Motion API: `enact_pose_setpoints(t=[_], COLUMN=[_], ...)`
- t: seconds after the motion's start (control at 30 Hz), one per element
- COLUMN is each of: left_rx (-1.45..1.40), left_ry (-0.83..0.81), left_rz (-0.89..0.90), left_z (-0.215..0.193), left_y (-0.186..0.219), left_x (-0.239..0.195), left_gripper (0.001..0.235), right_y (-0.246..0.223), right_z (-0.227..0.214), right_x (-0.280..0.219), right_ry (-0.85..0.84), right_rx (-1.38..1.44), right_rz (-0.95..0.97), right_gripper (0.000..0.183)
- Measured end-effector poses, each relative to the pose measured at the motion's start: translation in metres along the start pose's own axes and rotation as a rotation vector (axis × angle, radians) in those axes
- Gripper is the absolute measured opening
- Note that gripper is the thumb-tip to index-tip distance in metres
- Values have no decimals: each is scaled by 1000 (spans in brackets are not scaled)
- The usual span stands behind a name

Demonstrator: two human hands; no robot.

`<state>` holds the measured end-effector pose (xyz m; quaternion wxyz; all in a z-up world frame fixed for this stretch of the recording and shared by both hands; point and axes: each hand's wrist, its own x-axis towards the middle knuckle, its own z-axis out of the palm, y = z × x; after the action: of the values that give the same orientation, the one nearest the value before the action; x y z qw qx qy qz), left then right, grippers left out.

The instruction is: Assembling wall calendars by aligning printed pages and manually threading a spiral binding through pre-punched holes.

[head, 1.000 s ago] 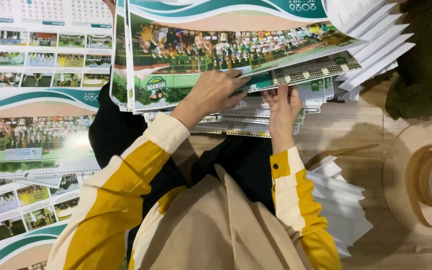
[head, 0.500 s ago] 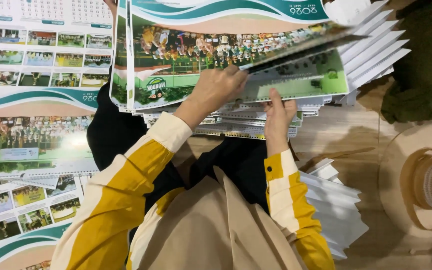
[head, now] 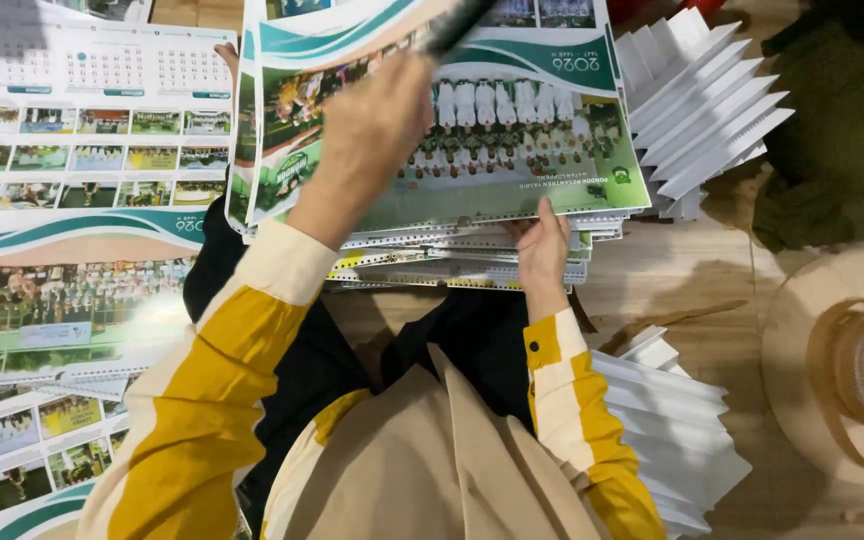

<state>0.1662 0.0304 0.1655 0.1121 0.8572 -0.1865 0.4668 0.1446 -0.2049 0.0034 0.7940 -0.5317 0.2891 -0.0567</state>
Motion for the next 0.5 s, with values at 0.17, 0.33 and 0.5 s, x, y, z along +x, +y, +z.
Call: enact_pose_setpoints(t=[0.17,0.33,0.5], left_rx=[-17,56,-16], left_ry=[-510,-434,-456], left_rz=[367,532,471], left_z=[40,27,-3], left_y=[37,52,63], left_x=[-79,-113,-113], left_gripper=[18,35,69], right_y=[-14,-18,-89], right_z=[-18,-92,-70], right_x=[2,48,23], right_ry=[-421,-246,-244], right_rx=[384,482,429], right_rz=[90,104,172], right_gripper=[54,111,65])
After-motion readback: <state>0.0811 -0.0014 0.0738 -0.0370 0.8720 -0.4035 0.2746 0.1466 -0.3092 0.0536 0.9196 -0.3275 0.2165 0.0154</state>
